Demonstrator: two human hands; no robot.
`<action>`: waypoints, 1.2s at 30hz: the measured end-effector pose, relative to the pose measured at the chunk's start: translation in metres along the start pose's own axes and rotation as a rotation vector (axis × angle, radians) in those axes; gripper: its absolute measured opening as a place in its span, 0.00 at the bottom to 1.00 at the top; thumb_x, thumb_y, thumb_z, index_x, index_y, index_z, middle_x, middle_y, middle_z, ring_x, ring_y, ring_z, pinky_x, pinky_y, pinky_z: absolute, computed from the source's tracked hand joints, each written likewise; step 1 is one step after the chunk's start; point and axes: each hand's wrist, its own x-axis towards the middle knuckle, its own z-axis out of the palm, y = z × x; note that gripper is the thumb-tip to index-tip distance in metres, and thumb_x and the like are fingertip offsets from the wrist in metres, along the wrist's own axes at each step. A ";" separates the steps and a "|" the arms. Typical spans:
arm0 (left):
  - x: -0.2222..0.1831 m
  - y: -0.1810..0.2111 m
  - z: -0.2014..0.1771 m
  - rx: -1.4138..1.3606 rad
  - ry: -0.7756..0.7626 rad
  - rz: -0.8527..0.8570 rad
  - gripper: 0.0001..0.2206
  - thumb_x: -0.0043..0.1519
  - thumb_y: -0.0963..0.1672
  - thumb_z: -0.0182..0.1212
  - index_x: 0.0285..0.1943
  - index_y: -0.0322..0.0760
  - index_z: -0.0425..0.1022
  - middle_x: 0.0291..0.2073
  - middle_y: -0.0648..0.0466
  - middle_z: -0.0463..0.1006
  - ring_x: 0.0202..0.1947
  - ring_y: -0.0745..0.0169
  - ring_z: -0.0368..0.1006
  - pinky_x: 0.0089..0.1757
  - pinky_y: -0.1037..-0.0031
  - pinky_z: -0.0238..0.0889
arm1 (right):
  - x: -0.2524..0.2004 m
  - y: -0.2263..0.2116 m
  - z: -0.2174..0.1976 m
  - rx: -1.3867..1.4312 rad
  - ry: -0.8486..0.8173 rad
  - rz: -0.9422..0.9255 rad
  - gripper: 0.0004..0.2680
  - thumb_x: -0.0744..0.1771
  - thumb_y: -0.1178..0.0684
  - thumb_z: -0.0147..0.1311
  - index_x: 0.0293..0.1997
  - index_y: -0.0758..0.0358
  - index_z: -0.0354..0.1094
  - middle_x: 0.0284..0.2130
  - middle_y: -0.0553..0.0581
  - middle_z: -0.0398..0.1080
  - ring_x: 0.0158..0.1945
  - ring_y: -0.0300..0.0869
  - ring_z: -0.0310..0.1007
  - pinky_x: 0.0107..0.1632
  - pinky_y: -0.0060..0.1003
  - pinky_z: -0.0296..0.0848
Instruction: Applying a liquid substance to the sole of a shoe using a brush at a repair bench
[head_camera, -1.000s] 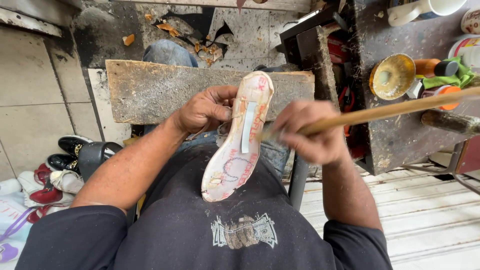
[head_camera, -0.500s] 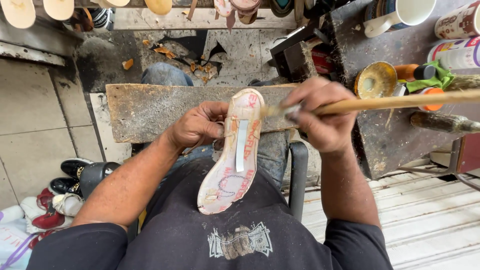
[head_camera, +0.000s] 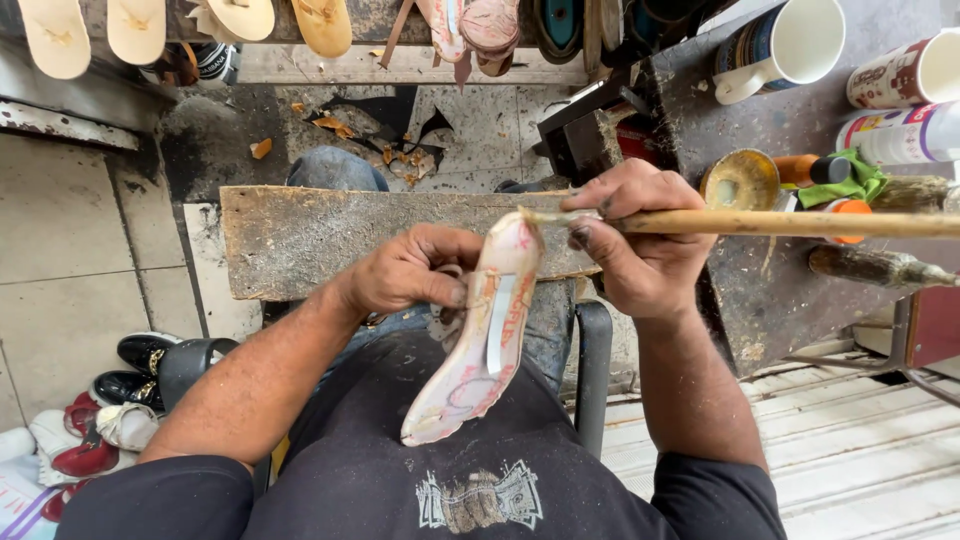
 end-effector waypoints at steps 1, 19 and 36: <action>-0.002 0.004 0.008 0.031 0.008 -0.012 0.21 0.54 0.36 0.67 0.58 0.19 0.73 0.35 0.37 0.81 0.28 0.54 0.81 0.26 0.69 0.76 | 0.001 0.001 -0.005 -0.014 0.028 0.002 0.10 0.66 0.66 0.60 0.35 0.60 0.59 0.32 0.71 0.74 0.24 0.40 0.74 0.27 0.28 0.74; -0.001 -0.008 -0.008 0.314 0.067 -0.048 0.22 0.61 0.41 0.67 0.65 0.30 0.72 0.41 0.50 0.81 0.34 0.73 0.75 0.31 0.79 0.72 | 0.000 -0.001 0.006 -0.121 -0.109 -0.034 0.10 0.65 0.69 0.63 0.33 0.67 0.61 0.27 0.69 0.71 0.30 0.54 0.80 0.29 0.37 0.76; -0.024 -0.038 -0.024 -0.065 0.229 0.023 0.20 0.60 0.37 0.65 0.63 0.28 0.72 0.29 0.51 0.75 0.22 0.69 0.72 0.24 0.79 0.68 | -0.062 0.033 0.041 0.010 -0.141 -0.048 0.08 0.67 0.69 0.60 0.41 0.67 0.64 0.27 0.61 0.68 0.22 0.43 0.70 0.26 0.35 0.75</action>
